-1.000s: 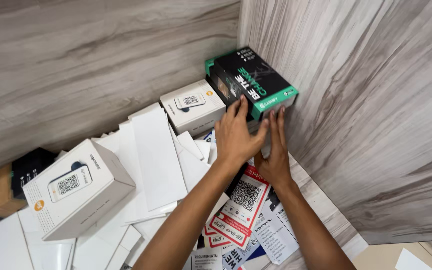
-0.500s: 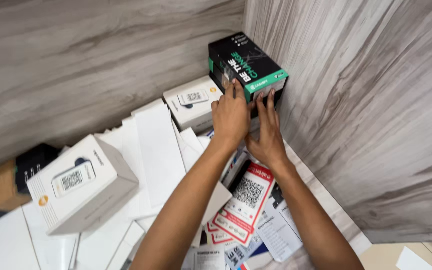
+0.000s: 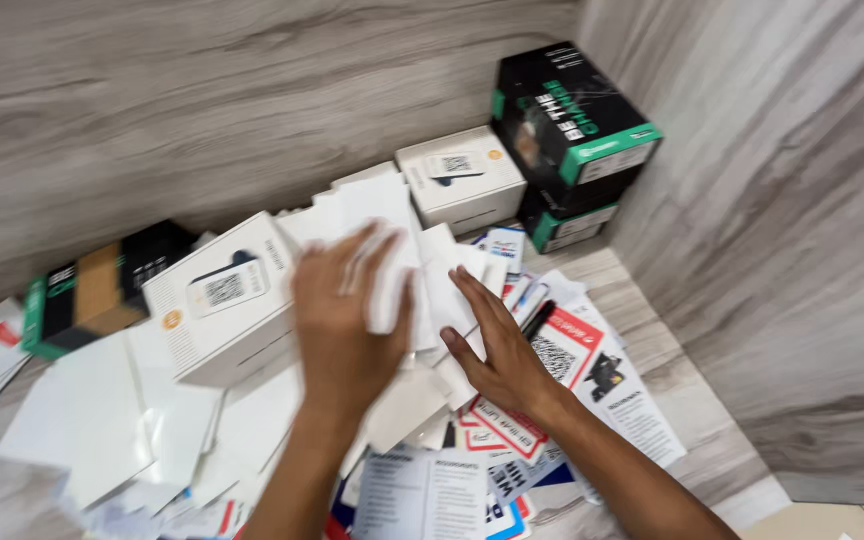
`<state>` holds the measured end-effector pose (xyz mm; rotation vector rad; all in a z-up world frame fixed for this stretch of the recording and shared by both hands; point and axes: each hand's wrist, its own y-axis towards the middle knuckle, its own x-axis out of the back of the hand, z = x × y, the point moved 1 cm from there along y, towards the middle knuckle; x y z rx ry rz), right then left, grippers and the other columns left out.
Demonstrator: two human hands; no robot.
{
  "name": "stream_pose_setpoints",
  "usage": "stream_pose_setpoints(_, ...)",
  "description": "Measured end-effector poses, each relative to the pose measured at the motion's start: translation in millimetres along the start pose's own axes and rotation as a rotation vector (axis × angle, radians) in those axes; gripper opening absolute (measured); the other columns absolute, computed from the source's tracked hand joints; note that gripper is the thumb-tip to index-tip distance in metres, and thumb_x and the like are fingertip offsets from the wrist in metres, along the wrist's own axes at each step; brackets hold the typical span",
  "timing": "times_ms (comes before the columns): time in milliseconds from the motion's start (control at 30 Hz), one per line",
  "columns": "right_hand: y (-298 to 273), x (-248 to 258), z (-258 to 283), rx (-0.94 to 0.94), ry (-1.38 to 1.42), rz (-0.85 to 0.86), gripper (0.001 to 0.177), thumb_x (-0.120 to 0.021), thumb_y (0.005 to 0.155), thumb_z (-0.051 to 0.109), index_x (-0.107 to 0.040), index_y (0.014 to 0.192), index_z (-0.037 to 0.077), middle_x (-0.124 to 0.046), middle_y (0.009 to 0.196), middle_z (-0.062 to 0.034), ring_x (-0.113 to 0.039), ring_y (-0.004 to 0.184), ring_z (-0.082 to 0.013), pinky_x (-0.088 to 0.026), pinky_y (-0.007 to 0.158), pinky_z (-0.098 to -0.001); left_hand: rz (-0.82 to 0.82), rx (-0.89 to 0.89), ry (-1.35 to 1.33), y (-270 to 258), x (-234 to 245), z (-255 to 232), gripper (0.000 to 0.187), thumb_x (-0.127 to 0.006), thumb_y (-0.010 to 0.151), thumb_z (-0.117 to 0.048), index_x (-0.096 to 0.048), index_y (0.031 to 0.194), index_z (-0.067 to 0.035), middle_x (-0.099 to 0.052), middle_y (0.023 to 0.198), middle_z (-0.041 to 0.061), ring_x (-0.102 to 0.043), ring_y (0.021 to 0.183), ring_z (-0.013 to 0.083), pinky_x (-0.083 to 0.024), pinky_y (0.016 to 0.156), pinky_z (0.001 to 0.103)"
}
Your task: The person sorts through a pile of white paper sheets and small product boxes on the floor. They move boxes to the side, then repeatedly pick up individual sheets, flip them, and place them into a separate stack.
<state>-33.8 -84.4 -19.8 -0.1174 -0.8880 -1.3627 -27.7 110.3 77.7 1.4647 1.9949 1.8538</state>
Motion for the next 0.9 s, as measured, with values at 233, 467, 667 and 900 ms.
stream_pose_setpoints(233,-4,-19,-4,-0.005,-0.197,0.047,0.055,-0.054,0.102,0.031,-0.046,0.149,0.004,-0.036,0.163,-0.0200,-0.030,0.152,-0.0399,-0.025,0.123,-0.0508,-0.310,0.411,0.168,-34,76,125,0.015,-0.070,0.109,-0.015,-0.069,0.121,-0.006,-0.068,0.126,0.011,-0.063,0.125,0.0309,-0.046,0.112,0.046)
stream_pose_setpoints(467,-10,-28,-12,0.045,-0.318,0.019,0.055,-0.053,0.101,0.034,-0.050,0.148,0.006,-0.037,0.162,-0.0193,-0.029,0.151,-0.0411,-0.024,0.121,-0.0534,-0.215,0.721,0.352,-99,78,249,0.046,-0.077,0.100,-0.029,-0.063,0.136,-0.004,-0.055,0.140,0.024,-0.048,0.134,0.0425,-0.038,0.114,0.056)
stream_pose_setpoints(667,-9,-30,-10,0.051,-0.327,-0.034,0.055,-0.058,0.097,0.033,-0.052,0.146,0.007,-0.040,0.161,-0.0172,-0.033,0.150,-0.0398,-0.027,0.119,-0.0519,0.066,0.736,0.408,-106,62,281,0.084,-0.083,0.080,-0.036,-0.049,0.152,-0.012,-0.032,0.163,0.026,-0.027,0.146,0.0515,-0.031,0.113,0.058)
stream_pose_setpoints(900,-6,-30,-10,0.054,-0.320,-0.050,0.055,-0.061,0.096,0.031,-0.053,0.144,0.007,-0.042,0.159,-0.0178,-0.036,0.148,-0.0385,-0.029,0.118,-0.0516,0.033,0.676,0.444,-99,41,280,0.094,-0.086,0.079,-0.046,-0.045,0.156,-0.011,-0.026,0.165,0.029,-0.020,0.150,0.0526,-0.027,0.121,0.056)
